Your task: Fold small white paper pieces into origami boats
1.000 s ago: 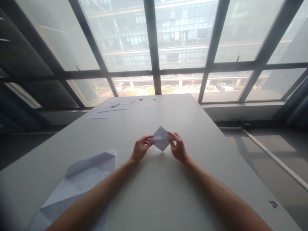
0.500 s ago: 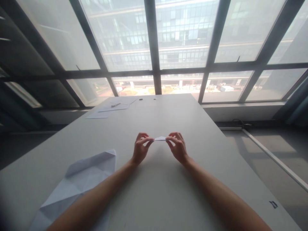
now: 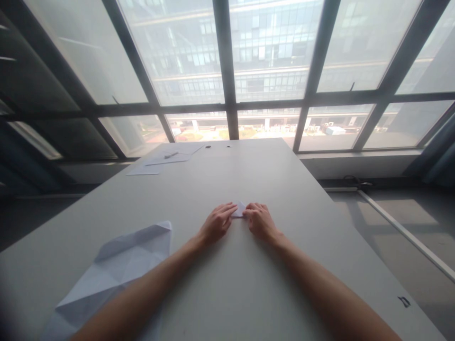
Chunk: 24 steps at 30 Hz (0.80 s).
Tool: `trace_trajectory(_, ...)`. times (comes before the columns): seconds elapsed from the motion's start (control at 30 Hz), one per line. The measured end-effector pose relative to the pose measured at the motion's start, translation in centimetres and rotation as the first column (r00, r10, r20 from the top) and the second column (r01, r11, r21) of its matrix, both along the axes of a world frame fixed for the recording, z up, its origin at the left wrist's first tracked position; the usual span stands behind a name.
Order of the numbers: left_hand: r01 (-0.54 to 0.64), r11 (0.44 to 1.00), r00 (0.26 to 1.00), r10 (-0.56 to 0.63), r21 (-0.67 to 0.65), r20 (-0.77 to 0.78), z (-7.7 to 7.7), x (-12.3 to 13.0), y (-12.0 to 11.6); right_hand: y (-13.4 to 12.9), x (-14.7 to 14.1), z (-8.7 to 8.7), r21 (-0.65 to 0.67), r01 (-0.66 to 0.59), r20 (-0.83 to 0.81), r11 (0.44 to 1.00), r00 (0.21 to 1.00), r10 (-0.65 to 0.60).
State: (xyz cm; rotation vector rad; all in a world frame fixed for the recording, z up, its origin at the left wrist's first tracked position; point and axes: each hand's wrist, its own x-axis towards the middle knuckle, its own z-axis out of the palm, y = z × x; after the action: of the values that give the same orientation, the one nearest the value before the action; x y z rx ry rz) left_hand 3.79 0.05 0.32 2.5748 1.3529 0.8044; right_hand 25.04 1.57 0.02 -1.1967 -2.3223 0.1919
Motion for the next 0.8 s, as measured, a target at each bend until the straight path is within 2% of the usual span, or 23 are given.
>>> trace_trajectory(0.1,0.063,0.989,0.978,-0.088,-0.134,-0.190,-0.4,0.2,0.0,-0.3,-0.3,0.2,-0.001,-0.001,0.024,1.000,1.000,0.001)
trace_trajectory(0.2,0.073,0.982,0.956,-0.119,-0.176,-0.268,-0.4,0.2,-0.1,-0.6,-0.7,0.1,-0.012,-0.019,0.050,1.000,0.999,0.020)
trace_trajectory(0.3,0.076,0.983,0.952,-0.121,-0.170,-0.279,-0.3,0.2,-0.1,-0.9,-1.1,-0.3,-0.072,-0.067,0.136,0.995,0.988,0.077)
trace_trajectory(0.37,0.068,0.982,0.949,-0.118,-0.176,-0.291,-0.3,0.2,-0.1,-1.0,-1.2,-0.6,-0.104,-0.055,0.190,0.993,0.979,0.074)
trace_trajectory(0.6,0.014,0.989,0.952,-0.060,-0.150,-0.301,-0.9,0.2,-0.1,-0.9,-1.3,-1.3,-0.128,0.037,0.245,0.991,0.969,-0.004)
trace_trajectory(0.8,-0.089,0.990,0.956,0.055,-0.106,-0.289,-1.5,0.1,-0.3,-0.7,-1.3,-1.7,-0.121,0.178,0.261,0.977,0.955,-0.142)
